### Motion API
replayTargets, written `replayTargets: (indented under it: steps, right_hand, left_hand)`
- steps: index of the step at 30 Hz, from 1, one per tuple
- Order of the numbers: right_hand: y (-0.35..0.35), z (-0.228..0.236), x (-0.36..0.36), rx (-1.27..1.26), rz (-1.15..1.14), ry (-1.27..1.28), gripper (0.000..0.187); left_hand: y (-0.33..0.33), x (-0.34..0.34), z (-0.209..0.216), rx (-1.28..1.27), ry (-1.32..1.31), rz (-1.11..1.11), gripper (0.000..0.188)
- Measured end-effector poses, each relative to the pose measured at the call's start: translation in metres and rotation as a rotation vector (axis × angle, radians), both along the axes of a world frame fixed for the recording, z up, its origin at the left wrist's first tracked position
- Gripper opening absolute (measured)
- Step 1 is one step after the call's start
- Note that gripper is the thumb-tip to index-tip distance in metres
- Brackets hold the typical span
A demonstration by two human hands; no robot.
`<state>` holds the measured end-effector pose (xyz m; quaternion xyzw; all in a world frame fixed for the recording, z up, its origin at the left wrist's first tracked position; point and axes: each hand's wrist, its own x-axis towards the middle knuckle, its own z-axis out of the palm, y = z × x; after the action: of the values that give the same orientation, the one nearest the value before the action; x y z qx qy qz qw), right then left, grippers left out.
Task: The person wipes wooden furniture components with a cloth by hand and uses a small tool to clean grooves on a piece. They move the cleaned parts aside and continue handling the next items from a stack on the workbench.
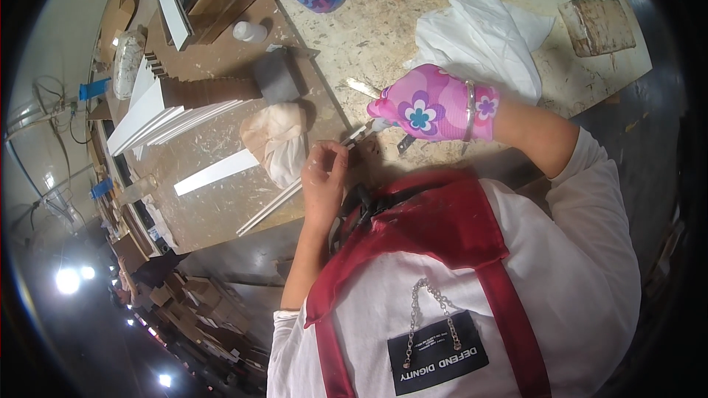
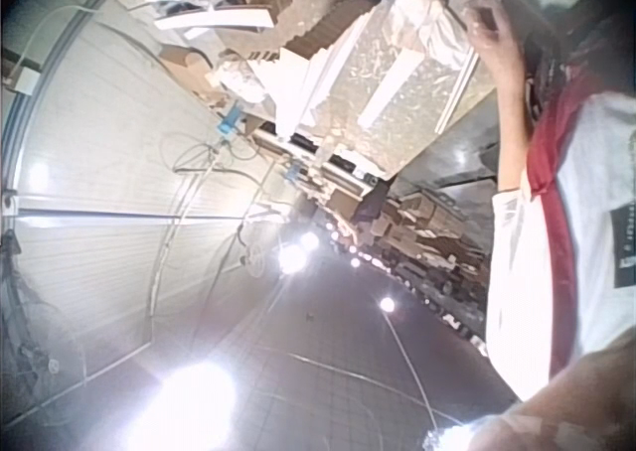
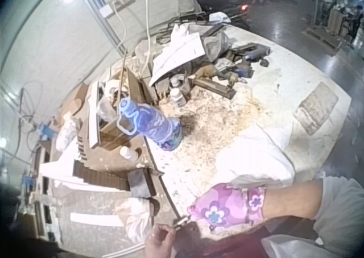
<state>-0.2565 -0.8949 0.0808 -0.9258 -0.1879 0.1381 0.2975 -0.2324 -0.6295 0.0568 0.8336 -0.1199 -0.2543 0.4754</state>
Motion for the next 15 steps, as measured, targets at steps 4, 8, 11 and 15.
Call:
replayTargets:
  steps: [4, 8, 11, 15]
  right_hand:
    - [0.001, -0.001, 0.001, -0.027, 0.029, -0.058, 0.017]
    - [0.0, -0.003, -0.001, -0.015, 0.031, -0.034, 0.018]
    - [-0.001, -0.004, -0.002, 0.018, 0.01, -0.034, 0.02]
    - [-0.004, -0.003, -0.003, 0.046, -0.02, 0.028, 0.024]
  left_hand:
    - [0.0, -0.001, 0.001, 0.003, 0.007, 0.002, 0.007]
    - [-0.005, -0.001, 0.005, 0.066, -0.006, -0.016, 0.008]
    - [-0.01, 0.001, 0.008, 0.103, -0.02, -0.011, 0.009]
    - [-0.012, 0.002, 0.004, 0.061, 0.007, 0.018, 0.01]
